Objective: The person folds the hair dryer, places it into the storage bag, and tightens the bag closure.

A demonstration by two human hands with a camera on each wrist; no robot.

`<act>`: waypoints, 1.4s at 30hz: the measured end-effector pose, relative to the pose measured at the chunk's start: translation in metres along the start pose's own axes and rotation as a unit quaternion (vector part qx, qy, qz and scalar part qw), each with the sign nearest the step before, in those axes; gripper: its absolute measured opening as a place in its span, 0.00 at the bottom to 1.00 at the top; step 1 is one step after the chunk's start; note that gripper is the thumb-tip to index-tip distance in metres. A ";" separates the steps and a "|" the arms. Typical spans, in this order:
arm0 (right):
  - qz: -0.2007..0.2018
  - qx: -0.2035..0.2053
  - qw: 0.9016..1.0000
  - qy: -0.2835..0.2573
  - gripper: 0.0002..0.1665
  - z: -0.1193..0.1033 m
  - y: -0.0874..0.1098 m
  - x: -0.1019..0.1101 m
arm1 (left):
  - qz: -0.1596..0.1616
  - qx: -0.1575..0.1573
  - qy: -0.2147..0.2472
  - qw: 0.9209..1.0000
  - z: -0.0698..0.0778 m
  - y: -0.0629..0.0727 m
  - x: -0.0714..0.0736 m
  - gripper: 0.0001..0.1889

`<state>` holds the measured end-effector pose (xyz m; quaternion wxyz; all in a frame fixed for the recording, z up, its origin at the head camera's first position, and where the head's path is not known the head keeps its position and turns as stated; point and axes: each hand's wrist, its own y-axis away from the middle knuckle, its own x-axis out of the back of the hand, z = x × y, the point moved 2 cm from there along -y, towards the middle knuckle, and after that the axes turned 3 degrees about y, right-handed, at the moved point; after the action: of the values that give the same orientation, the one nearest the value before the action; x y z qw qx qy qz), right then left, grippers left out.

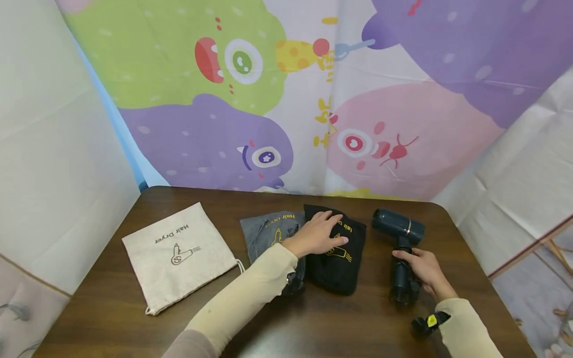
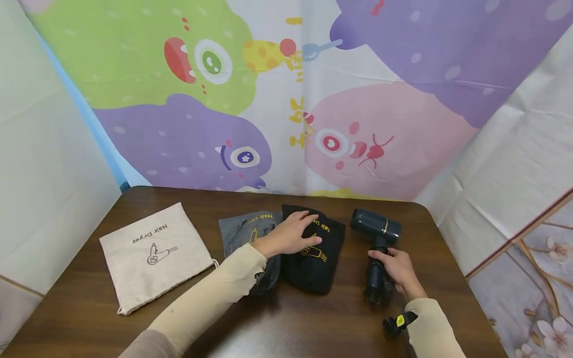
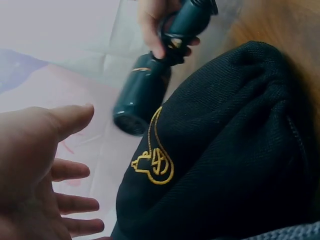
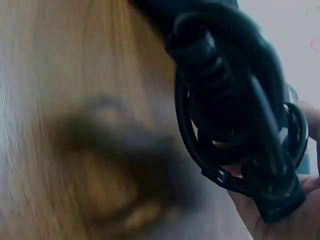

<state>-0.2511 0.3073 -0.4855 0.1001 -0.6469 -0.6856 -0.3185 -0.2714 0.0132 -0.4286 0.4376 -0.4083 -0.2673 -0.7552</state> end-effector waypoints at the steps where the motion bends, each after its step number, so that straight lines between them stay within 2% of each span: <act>1: -0.006 0.011 1.000 0.002 0.41 -0.005 0.002 -0.003 | 0.000 0.002 0.002 1.000 0.000 0.000 0.000 0.36; 11: -0.065 0.095 0.993 0.016 0.31 -0.045 0.021 -0.023 | 0.023 0.005 0.039 0.999 -0.003 0.001 0.002 0.40; 19: -0.106 0.120 0.987 0.020 0.34 -0.062 0.032 -0.037 | 0.036 0.013 0.101 0.994 -0.009 0.001 0.006 0.42; 22: -0.118 0.124 0.985 0.021 0.36 -0.067 0.034 -0.040 | 0.030 0.014 0.147 0.989 -0.012 0.002 0.010 0.40; 26: -0.126 0.132 0.983 0.026 0.37 -0.074 0.035 -0.044 | 0.024 0.015 0.210 0.977 -0.016 0.005 0.017 0.37; 31: -0.133 0.158 0.977 0.048 0.35 -0.085 0.033 -0.048 | 0.024 0.018 0.248 0.968 -0.022 0.009 0.026 0.34; 36: -0.135 0.187 0.970 0.078 0.39 -0.096 0.032 -0.050 | 0.021 0.031 0.292 0.956 -0.028 0.013 0.031 0.34; 42: -0.152 0.213 0.960 0.096 0.39 -0.106 0.033 -0.054 | 0.001 0.040 0.321 0.946 -0.035 0.019 0.033 0.36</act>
<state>-0.2408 0.2013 -0.4225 0.2513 -0.4652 -0.8149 -0.2374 -0.2777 -0.0372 -0.4185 0.5164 -0.1268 -0.1421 -0.8349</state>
